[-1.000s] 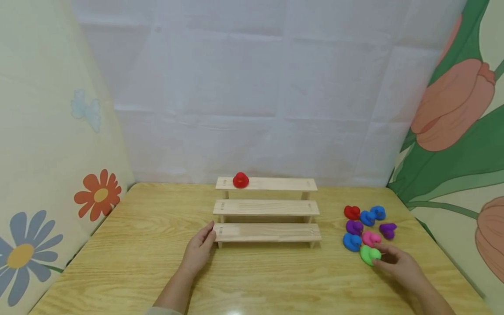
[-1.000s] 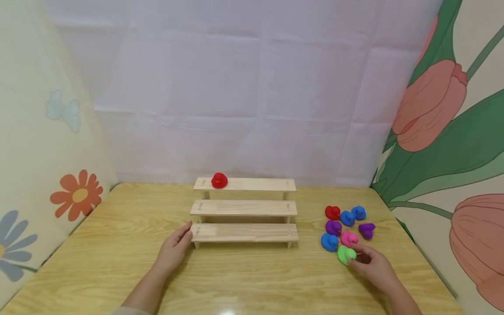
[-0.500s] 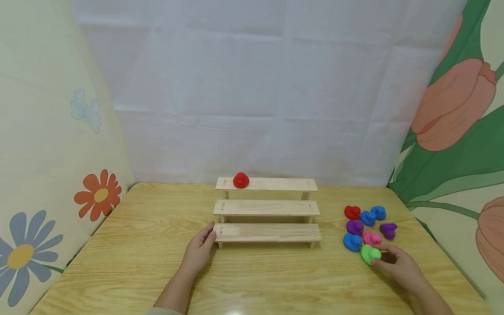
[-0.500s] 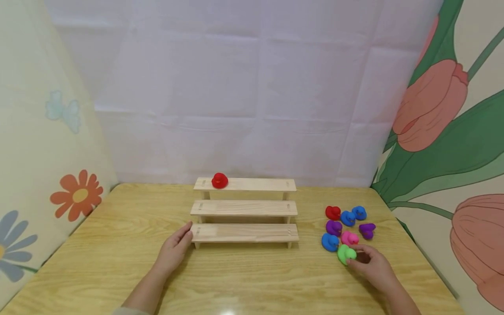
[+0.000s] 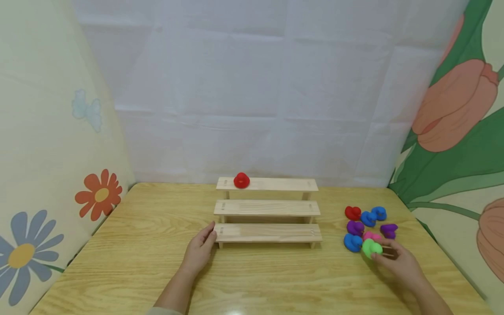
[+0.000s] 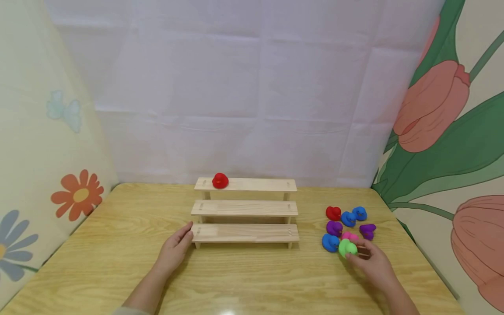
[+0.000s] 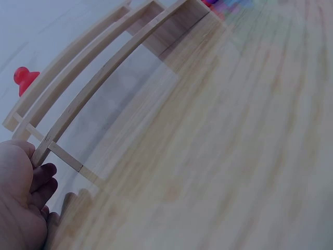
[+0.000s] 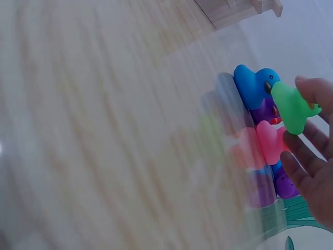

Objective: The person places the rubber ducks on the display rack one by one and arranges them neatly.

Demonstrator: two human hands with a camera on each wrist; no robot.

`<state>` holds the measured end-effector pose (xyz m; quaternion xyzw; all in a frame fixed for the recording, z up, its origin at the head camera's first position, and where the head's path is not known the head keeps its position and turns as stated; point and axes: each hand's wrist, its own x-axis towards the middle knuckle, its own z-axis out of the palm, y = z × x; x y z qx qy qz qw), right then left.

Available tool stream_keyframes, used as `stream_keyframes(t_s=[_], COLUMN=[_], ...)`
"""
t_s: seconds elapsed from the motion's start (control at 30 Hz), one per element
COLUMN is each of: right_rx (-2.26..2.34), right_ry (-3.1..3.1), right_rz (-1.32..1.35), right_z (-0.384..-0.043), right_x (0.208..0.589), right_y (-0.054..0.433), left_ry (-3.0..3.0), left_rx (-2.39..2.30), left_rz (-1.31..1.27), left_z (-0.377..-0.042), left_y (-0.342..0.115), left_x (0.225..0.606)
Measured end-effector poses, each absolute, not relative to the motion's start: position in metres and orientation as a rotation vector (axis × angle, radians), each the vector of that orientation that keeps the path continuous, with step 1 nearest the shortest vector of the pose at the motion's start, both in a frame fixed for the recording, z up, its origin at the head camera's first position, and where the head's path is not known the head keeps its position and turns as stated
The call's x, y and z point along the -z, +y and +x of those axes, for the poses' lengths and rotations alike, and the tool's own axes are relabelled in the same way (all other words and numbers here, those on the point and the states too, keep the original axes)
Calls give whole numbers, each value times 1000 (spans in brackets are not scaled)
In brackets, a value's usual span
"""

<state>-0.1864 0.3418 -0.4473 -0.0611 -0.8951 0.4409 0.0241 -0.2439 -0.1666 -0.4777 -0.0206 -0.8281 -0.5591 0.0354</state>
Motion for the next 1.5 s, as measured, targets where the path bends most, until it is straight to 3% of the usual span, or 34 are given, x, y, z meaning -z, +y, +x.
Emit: stream_keyframes(t_s=[0.73, 1.5], right_rx=[-1354, -1412], right_ry=[-2723, -2642], right_rz=[-180, -50], right_z=[-205, -248], right_x=[424, 392], right_y=[321, 270], left_ry=[-2545, -2557], left_rx=[1733, 1733], left_rz=[-70, -66], left_z=[-240, -241], left_y=[-166, -166], left_x=[472, 473])
